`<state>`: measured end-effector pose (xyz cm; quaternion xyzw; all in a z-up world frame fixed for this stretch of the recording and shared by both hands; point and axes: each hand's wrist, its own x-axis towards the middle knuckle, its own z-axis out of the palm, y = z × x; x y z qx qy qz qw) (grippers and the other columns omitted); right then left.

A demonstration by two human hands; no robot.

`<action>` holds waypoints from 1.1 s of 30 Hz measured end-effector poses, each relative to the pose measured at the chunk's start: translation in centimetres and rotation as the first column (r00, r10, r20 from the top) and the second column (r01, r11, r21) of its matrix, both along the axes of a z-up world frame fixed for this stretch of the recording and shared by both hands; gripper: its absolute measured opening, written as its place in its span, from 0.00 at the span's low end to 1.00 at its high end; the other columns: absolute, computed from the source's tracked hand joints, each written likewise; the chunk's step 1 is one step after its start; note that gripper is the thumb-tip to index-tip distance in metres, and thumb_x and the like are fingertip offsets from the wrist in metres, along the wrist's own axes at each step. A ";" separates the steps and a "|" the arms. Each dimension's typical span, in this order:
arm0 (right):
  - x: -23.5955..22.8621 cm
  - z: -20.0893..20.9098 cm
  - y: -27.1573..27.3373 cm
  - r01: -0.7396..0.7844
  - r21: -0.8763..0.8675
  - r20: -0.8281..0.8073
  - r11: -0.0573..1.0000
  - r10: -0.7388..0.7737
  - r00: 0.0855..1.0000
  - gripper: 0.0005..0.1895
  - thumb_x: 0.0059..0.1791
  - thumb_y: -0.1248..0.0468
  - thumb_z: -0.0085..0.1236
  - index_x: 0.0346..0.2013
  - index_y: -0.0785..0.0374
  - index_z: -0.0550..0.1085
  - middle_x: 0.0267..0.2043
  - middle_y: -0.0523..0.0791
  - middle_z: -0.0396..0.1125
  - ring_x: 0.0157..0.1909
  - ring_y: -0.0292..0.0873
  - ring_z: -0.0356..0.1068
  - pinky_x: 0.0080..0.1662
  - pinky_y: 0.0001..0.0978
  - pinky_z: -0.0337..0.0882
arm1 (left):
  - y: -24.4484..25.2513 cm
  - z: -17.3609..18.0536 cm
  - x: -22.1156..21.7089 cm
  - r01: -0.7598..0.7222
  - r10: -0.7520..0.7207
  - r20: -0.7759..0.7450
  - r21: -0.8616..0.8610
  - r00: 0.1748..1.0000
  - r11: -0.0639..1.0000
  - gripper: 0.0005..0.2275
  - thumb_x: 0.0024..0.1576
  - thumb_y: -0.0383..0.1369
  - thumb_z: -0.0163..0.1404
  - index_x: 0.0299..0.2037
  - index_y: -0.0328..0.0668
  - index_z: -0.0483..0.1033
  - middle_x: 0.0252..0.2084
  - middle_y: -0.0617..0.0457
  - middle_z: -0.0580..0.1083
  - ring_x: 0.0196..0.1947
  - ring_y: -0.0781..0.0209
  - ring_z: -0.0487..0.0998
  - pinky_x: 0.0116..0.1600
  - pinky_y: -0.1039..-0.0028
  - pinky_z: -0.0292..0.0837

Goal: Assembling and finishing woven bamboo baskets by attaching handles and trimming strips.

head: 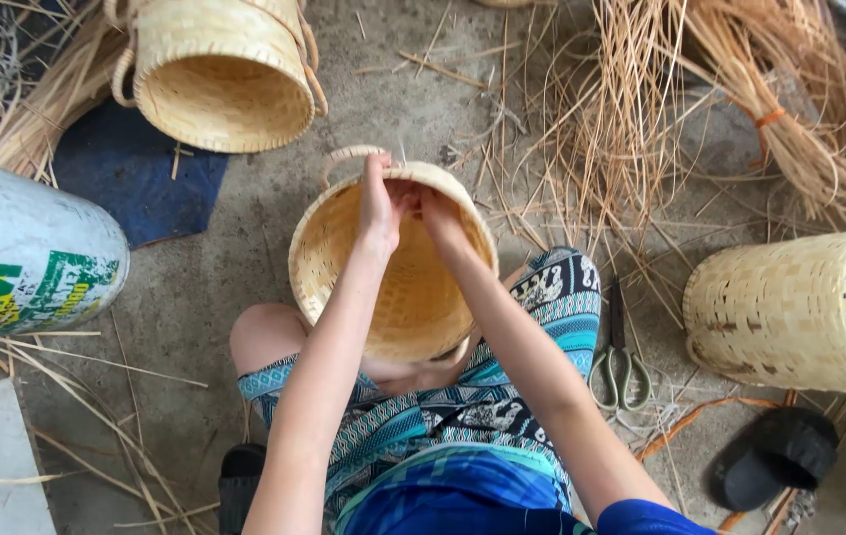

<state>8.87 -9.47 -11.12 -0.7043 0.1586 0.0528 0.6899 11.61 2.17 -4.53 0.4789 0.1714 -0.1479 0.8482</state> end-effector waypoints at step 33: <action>-16.2 24.4 -4.4 -0.634 -0.120 0.124 0.764 0.645 0.754 0.21 0.54 0.61 0.53 0.60 0.63 0.66 0.37 0.43 0.70 0.39 0.33 0.71 0.43 0.29 0.74 | 12.3 11.2 -13.2 0.707 -0.748 -0.112 -0.259 0.655 0.658 0.29 0.55 0.40 0.43 0.64 0.29 0.66 0.58 0.37 0.75 0.54 0.53 0.79 0.58 0.64 0.76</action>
